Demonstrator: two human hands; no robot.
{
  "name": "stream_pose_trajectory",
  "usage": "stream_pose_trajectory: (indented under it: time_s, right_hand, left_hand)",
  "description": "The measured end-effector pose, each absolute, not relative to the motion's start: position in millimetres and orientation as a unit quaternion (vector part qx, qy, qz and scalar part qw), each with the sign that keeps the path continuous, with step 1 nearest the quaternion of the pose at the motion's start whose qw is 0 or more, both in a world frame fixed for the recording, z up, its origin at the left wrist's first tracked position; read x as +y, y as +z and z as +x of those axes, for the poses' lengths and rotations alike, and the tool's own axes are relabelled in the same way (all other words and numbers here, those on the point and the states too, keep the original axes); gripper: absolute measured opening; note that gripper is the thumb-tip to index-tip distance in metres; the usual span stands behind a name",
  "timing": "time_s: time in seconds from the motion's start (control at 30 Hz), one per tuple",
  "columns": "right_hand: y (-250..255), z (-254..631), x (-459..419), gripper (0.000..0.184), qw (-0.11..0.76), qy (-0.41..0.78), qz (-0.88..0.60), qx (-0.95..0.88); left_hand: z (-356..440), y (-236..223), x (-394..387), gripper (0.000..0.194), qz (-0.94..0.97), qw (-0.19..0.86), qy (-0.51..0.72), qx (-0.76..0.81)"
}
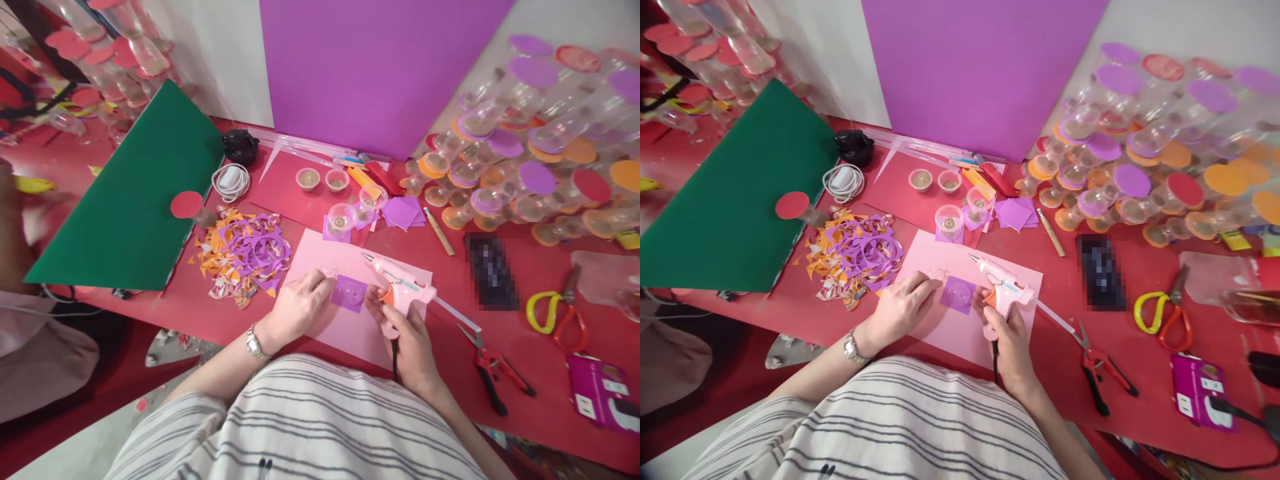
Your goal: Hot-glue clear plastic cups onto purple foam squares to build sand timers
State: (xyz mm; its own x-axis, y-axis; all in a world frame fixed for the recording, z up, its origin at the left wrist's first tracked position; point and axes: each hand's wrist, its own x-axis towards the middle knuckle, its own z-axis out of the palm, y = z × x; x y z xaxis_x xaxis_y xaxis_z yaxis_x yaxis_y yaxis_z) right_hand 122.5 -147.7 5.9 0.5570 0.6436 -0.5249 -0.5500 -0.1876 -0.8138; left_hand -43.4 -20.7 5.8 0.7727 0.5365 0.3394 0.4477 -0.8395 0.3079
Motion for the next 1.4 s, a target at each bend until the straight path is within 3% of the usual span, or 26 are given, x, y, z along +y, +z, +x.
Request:
stream_pose_trajectory:
  time_s: [0.2,0.37,0.5,0.7,0.8,0.97,1.13,1.4]
  right_hand:
    - [5,121,-144,0.031,0.647,0.467,-0.600,-0.055]
    - [3,120,-147,0.026,0.645,0.478,-0.591,-0.081]
    - [1,119,-148,0.025,0.652,0.479,-0.583,-0.072]
    - [3,118,-149,0.027,0.650,0.477,-0.590,-0.037]
    - [3,117,-148,0.027,0.671,0.463,-0.578,-0.031]
    - [0,115,-146,0.028,0.689,0.461,-0.558,-0.034]
    - [-4,113,-144,0.031,0.677,0.470,-0.566,-0.041]
    - [-5,111,-145,0.032,0.669,0.452,-0.588,-0.035]
  left_hand:
    - [-55,13,-20,0.021,0.940,0.128,0.199,0.247]
    - [-57,6,-7,0.047,0.926,0.123,0.201,0.294]
    - [-49,6,7,0.057,0.934,0.140,0.141,0.296]
    - [-34,7,22,0.045,0.953,0.136,0.072,0.261]
    - [-36,4,29,0.044,0.945,0.149,0.109,0.270]
    - [-47,-3,41,0.059,0.901,0.179,0.185,0.349]
    - [-50,-9,43,0.045,0.902,0.159,0.172,0.362]
    - [-55,-3,42,0.044,0.904,0.139,0.192,0.356]
